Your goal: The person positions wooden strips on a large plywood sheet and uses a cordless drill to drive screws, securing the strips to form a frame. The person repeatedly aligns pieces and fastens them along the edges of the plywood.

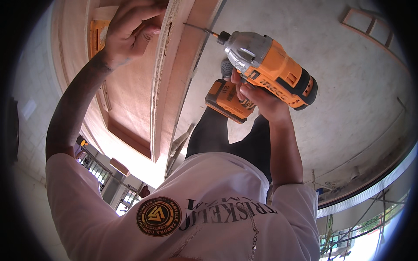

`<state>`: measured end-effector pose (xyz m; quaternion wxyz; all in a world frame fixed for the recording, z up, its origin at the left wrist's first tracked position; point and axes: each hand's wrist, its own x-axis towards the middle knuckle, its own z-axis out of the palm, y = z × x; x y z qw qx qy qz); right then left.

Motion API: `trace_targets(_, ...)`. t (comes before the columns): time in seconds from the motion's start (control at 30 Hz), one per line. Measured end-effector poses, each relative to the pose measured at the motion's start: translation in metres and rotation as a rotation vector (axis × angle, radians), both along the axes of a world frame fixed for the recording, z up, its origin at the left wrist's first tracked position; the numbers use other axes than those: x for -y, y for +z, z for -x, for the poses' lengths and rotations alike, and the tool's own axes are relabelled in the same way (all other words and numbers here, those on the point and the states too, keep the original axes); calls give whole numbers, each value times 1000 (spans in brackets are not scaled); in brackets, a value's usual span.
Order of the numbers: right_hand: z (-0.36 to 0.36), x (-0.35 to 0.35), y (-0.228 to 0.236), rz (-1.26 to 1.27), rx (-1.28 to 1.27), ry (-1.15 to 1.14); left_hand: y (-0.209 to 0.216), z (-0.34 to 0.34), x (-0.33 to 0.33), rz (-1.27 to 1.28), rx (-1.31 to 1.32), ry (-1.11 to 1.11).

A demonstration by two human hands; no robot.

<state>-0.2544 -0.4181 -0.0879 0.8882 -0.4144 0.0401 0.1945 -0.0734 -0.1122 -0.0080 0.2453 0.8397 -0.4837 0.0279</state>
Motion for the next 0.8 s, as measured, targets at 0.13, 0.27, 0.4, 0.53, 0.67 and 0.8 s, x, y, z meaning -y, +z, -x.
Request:
trace_targets(0.13,-1,3,-2,50,32,27,-6,-5,3,20,108,-50)
trace_targets(0.27,2,4,-6,22,28,40,-8,-7,3,50,135,-73)
trace_targets(0.4,6,6,-8,40,-31,84,-9,-7,1,30,122,-57)
trace_targets(0.53,8,6,-8,79,-52,101,-12,-9,1,55,122,-71)
trace_targets(0.67,5,7,-4,99,-15,82,-13,-9,2,46,122,-70)
trace_targets(0.8,2,8,-1,123,8,99,-12,-8,2,52,131,-85)
